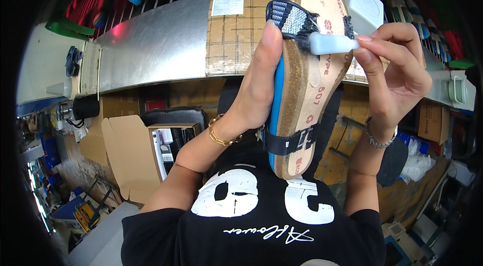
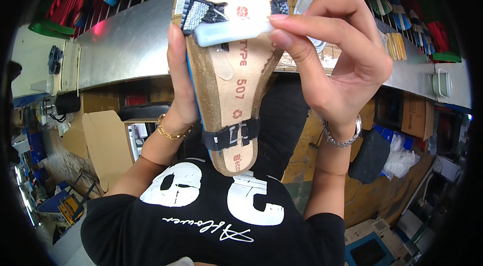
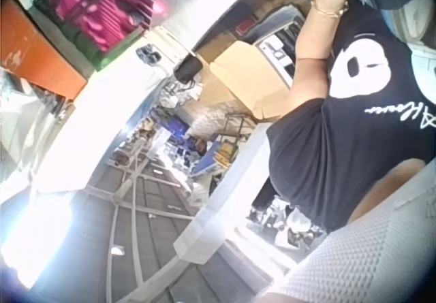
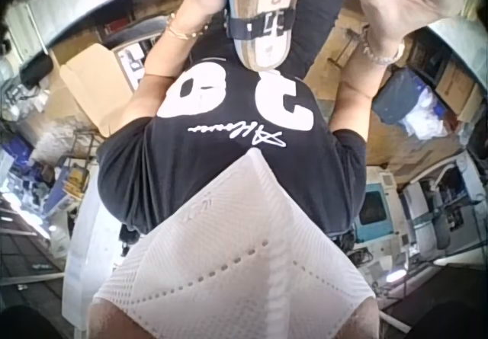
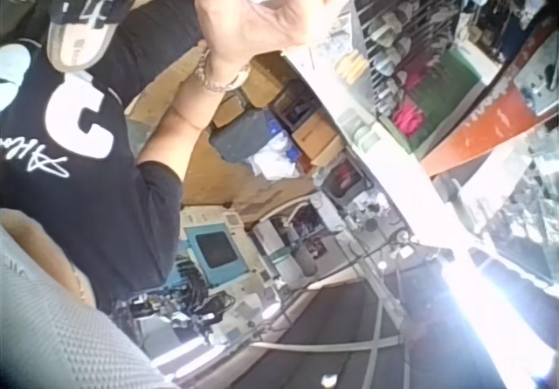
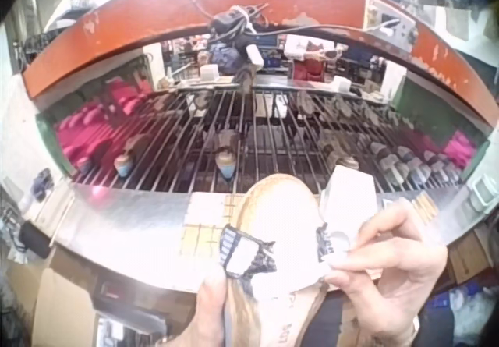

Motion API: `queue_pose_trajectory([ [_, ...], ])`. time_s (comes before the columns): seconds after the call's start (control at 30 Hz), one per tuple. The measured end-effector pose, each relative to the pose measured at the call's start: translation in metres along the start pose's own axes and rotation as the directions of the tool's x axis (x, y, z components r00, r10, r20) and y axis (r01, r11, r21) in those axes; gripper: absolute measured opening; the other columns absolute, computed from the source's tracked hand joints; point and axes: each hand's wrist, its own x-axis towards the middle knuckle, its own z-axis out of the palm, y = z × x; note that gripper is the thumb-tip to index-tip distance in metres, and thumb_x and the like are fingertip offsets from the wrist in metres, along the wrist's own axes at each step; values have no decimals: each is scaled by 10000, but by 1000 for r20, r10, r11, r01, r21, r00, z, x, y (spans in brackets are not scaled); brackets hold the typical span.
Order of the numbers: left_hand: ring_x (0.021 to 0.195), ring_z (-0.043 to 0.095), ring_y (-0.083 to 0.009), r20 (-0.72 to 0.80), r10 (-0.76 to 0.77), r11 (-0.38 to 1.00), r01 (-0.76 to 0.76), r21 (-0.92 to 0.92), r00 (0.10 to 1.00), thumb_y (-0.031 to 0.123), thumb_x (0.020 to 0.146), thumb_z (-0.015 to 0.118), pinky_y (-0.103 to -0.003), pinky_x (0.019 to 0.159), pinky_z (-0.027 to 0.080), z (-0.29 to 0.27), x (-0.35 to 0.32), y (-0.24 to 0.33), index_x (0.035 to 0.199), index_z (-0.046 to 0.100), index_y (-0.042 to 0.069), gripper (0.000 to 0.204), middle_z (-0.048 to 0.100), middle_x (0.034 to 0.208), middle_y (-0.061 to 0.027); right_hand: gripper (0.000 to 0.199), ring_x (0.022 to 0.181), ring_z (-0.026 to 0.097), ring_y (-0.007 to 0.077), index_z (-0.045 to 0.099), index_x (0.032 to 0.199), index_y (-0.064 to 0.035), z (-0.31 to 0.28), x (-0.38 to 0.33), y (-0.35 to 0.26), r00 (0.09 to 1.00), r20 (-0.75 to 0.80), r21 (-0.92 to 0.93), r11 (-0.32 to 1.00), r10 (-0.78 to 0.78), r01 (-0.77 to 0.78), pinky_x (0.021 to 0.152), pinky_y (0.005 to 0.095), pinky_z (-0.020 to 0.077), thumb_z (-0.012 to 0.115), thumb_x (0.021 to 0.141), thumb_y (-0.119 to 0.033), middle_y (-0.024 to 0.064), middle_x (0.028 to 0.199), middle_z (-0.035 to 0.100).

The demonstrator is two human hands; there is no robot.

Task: The person applies glue to the underside of a blue sandal using a brush. They repeatedly dip the brush into a white container and spread the adhesive along the cork sole and strap attachment points.

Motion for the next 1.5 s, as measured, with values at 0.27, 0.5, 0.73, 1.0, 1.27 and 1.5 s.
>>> queue_pose_trajectory([
  [0.27,1137,641,-193,14,-31,996,32,-82,999,669,1027,184,-335,970,524,1,3,-2,1405,465,-11,827,622,1275,-163,230,878,557,164,779,948,-10,-10,6,11,993,114,43,998,-42,37,758,263,438,793,731,67,90,948,607],
  [0.5,1047,671,-168,-89,-91,985,77,-152,992,695,1015,191,-321,913,547,5,6,-4,1374,499,8,835,655,1218,-149,233,854,564,164,787,922,-21,-9,-3,7,989,147,55,998,-18,10,707,257,432,808,704,59,97,941,607],
  [0.73,1065,696,-202,-111,-53,982,32,-186,992,729,992,156,-321,897,582,1,7,-5,1385,496,10,887,667,1226,-178,276,815,546,169,798,886,-50,-8,-12,-6,981,193,8,1000,15,-17,679,259,411,827,629,45,88,900,604],
  [1.0,1114,687,-235,-62,-21,892,-9,-451,998,720,990,185,-381,945,595,-31,3,-24,1453,420,25,867,620,1306,-202,287,764,540,178,803,816,-75,-10,-12,-23,964,265,-48,998,41,-29,649,264,371,818,537,-9,83,842,596],
  [1.27,1101,691,-227,-33,28,872,-40,-488,999,719,992,183,-372,935,596,-35,6,-28,1441,432,24,865,629,1286,-194,252,752,544,166,800,793,-67,-8,-11,-29,939,283,-14,980,196,-200,645,247,363,808,542,-47,75,823,595],
  [1.5,1089,693,-220,-35,41,873,-53,-485,999,719,993,182,-364,927,596,-36,9,-27,1431,443,22,863,638,1269,-188,265,741,539,166,799,782,-67,-6,-16,-30,961,245,-56,991,129,-119,629,255,354,793,520,-33,72,820,592],
])
